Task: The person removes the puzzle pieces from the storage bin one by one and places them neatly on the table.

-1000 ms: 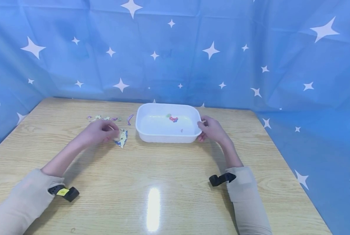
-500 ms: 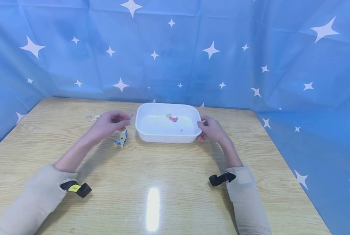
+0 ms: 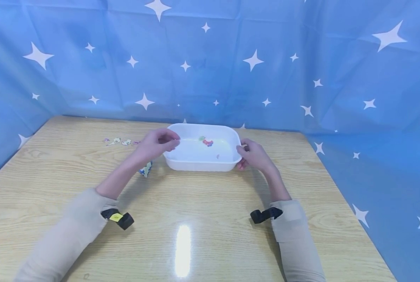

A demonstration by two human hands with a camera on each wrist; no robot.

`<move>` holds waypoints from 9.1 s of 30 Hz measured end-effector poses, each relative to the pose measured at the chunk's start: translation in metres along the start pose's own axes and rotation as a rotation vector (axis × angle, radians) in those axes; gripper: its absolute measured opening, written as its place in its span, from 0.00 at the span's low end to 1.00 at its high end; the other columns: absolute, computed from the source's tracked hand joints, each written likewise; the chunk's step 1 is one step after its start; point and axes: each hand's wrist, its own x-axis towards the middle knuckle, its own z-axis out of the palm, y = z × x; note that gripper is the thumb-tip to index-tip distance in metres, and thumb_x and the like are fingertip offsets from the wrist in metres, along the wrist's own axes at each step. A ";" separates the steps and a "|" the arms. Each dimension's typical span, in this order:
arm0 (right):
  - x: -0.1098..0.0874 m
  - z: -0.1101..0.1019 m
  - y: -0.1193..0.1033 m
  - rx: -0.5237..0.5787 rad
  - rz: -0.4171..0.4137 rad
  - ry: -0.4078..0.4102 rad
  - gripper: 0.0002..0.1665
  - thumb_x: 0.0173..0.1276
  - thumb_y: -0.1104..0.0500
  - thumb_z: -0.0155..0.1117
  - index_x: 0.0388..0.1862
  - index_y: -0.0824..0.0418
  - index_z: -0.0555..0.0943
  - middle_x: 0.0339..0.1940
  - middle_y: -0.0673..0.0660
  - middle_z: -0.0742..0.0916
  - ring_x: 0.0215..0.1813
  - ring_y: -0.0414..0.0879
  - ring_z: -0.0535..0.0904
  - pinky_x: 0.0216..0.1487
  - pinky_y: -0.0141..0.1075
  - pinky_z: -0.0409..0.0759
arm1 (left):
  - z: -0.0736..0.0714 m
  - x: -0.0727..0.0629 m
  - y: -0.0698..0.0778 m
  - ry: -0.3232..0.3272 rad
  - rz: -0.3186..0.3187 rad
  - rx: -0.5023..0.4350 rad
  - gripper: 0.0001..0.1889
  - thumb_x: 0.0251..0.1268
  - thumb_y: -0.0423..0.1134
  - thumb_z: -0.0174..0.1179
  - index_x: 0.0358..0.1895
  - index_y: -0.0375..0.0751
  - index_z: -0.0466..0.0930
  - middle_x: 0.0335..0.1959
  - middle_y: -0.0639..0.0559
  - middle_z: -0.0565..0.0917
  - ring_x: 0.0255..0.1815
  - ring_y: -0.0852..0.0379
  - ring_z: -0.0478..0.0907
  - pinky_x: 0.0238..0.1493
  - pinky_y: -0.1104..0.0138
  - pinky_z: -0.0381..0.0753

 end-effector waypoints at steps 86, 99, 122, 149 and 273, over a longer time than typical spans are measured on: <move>0.001 0.000 0.001 0.000 0.008 -0.007 0.29 0.82 0.56 0.49 0.71 0.75 0.63 0.30 0.67 0.85 0.26 0.54 0.86 0.33 0.51 0.87 | 0.114 0.084 0.003 -0.265 -0.071 0.428 0.06 0.69 0.29 0.58 0.42 0.32 0.84 0.40 0.44 0.83 0.42 0.49 0.79 0.43 0.65 0.80; 0.001 0.000 0.001 0.011 0.009 -0.010 0.29 0.82 0.56 0.50 0.71 0.75 0.63 0.32 0.68 0.85 0.26 0.53 0.86 0.34 0.51 0.87 | 0.113 0.088 0.001 -0.313 0.003 0.515 0.02 0.63 0.31 0.64 0.35 0.38 0.86 0.31 0.52 0.81 0.32 0.57 0.73 0.36 0.72 0.71; 0.001 0.000 0.002 0.008 -0.004 -0.008 0.28 0.82 0.55 0.50 0.70 0.74 0.64 0.29 0.66 0.85 0.25 0.55 0.86 0.32 0.51 0.87 | 0.107 0.082 0.005 -0.247 0.059 0.312 0.08 0.69 0.37 0.66 0.40 0.33 0.86 0.35 0.46 0.86 0.33 0.57 0.79 0.37 0.72 0.77; 0.000 0.000 0.002 0.012 -0.009 -0.005 0.28 0.83 0.56 0.49 0.70 0.75 0.63 0.30 0.67 0.85 0.25 0.52 0.86 0.33 0.51 0.87 | 0.061 0.037 0.023 -0.151 0.105 -0.021 0.06 0.71 0.36 0.63 0.43 0.36 0.84 0.39 0.37 0.86 0.38 0.46 0.83 0.36 0.66 0.79; 0.002 0.000 0.001 0.017 0.005 -0.017 0.23 0.82 0.57 0.48 0.59 0.78 0.68 0.31 0.68 0.85 0.26 0.50 0.85 0.32 0.45 0.87 | 0.027 0.036 0.006 -0.053 -0.047 -0.012 0.16 0.72 0.36 0.61 0.57 0.33 0.81 0.45 0.42 0.83 0.47 0.47 0.80 0.46 0.62 0.79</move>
